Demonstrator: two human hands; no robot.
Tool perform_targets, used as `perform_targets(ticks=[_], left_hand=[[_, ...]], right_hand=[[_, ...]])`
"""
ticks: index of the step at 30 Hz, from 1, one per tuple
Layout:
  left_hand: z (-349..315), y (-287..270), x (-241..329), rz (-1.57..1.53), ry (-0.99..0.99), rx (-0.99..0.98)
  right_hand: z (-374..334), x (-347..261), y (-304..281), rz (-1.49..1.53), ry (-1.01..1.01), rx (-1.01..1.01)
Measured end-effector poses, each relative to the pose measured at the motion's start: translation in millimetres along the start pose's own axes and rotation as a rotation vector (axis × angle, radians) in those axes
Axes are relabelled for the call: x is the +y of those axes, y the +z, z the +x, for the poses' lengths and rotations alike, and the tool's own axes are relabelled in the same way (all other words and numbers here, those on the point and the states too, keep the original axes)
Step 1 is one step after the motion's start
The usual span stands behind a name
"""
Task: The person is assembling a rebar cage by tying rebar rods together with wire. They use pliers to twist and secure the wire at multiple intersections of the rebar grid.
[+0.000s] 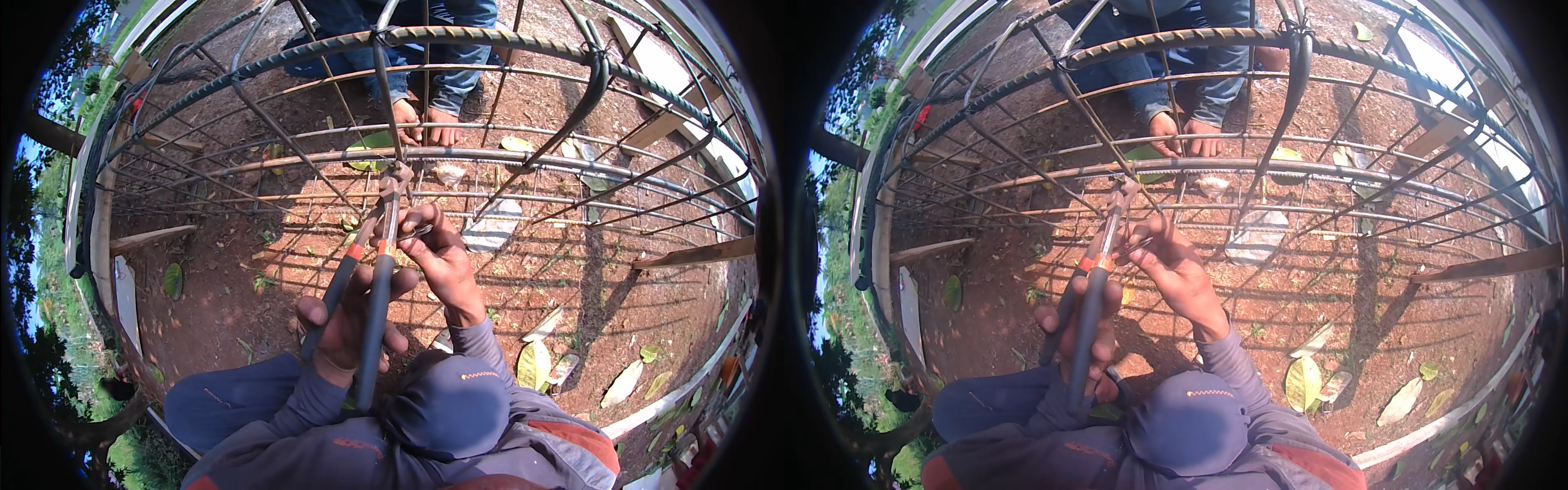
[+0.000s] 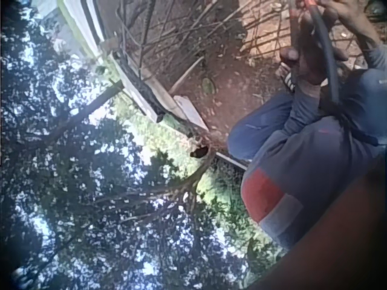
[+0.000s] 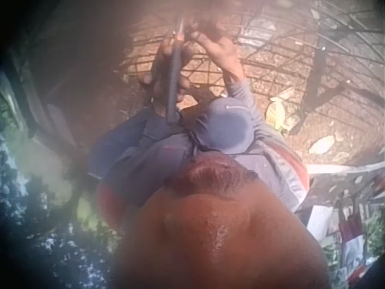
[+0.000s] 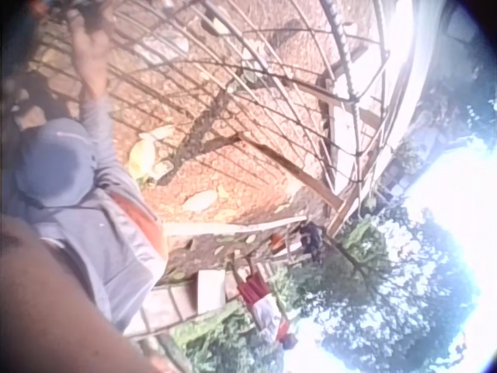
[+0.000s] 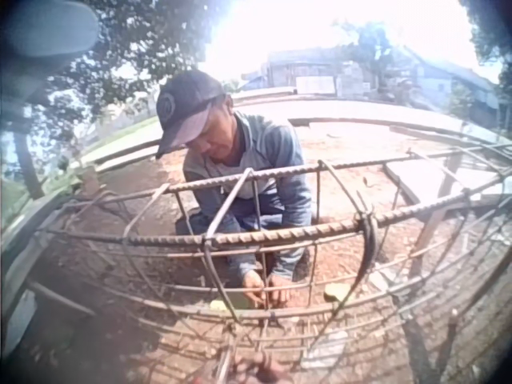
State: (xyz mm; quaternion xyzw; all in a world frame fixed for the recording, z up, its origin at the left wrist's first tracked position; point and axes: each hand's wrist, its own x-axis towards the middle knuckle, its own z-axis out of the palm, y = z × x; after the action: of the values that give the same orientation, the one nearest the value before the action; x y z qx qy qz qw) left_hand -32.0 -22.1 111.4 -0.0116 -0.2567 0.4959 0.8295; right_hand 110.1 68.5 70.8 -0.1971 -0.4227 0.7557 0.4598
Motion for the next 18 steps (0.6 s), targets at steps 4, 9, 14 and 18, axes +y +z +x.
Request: perform_targets(ticks=[4, 9, 14, 18], left_hand=[[-1.8, -2.3, 6.9, 0.034, 0.032, 0.001], [6.9, 10.6, 3.8, -0.058, 0.105, 0.108], [6.1, 28.7, 19.6, -0.076, 0.064, 0.221], [0.0, 28.1, 32.1, 0.008, -0.033, 0.338]], right_hand=[[1.2, -4.4, 2.2, -0.030, -0.049, -0.024], [2.0, -5.3, 3.2, -0.071, -0.038, -0.031], [5.5, 3.2, 10.2, -0.031, -0.078, -0.050], [5.0, 11.1, 11.1, -0.102, -0.091, -0.002]])
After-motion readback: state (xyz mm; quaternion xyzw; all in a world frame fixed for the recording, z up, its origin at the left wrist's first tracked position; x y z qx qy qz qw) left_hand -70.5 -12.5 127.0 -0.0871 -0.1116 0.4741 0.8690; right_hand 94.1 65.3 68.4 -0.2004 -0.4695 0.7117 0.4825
